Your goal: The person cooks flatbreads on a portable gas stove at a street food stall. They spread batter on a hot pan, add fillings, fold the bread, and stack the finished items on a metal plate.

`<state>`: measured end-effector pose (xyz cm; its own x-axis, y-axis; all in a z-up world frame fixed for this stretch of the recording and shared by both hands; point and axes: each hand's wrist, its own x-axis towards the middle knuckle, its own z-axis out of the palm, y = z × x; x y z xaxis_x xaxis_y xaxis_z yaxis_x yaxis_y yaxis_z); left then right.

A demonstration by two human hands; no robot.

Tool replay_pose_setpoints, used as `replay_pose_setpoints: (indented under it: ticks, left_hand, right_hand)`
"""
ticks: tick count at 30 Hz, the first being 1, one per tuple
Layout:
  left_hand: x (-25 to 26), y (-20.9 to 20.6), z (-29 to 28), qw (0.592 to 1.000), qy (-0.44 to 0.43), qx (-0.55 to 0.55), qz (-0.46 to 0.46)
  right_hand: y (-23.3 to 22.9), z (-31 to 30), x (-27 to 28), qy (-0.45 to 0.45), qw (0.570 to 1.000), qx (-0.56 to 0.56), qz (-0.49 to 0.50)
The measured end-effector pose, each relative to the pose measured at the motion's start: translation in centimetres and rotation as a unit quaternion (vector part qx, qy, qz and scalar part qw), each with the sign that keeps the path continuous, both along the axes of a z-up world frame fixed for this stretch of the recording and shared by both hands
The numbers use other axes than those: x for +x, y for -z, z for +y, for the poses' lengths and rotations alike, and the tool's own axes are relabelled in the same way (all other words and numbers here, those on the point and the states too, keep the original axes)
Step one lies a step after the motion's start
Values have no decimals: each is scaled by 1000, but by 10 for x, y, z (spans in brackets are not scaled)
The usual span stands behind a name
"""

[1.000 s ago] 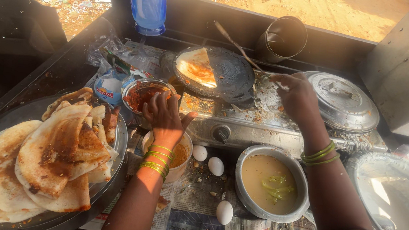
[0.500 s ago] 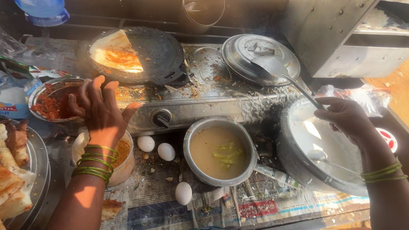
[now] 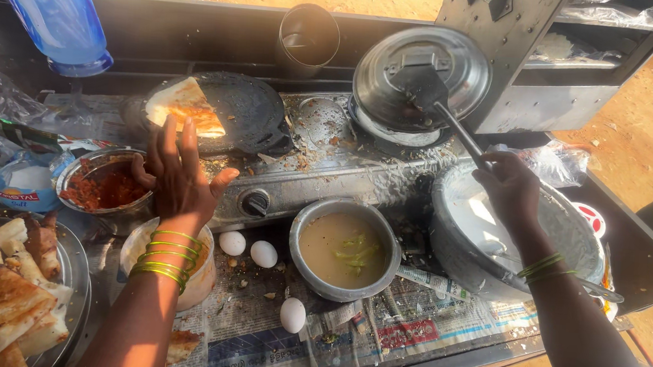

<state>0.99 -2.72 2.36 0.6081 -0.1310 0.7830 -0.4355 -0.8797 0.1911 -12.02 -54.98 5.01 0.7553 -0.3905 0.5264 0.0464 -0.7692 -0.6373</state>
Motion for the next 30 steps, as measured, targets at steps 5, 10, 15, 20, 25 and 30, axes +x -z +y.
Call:
replay_pose_setpoints:
  ticks: [5, 10, 15, 20, 25, 30]
  left_hand:
    - [-3, 9, 8, 996, -36, -49, 65]
    - [-3, 10, 12, 989, -69, -89, 95]
    - [-15, 38, 14, 987, -60, -123, 89]
    - [-22, 33, 19, 988, -72, -111, 74]
    - [-37, 19, 40, 988, -74, -110, 81]
    - [-33, 12, 2, 994, -33, -95, 41]
  right_hand:
    - [-56, 58, -11, -65, 997, 15, -49]
    - [-56, 165, 15, -152, 975, 154, -40]
    - [-2, 265, 54, -179, 967, 178, 26]
    - [-5, 282, 84, -221, 939, 201, 172]
    - [-67, 144, 64, -223, 957, 33, 183]
    - [-63, -2, 80, -11, 923, -220, 317]
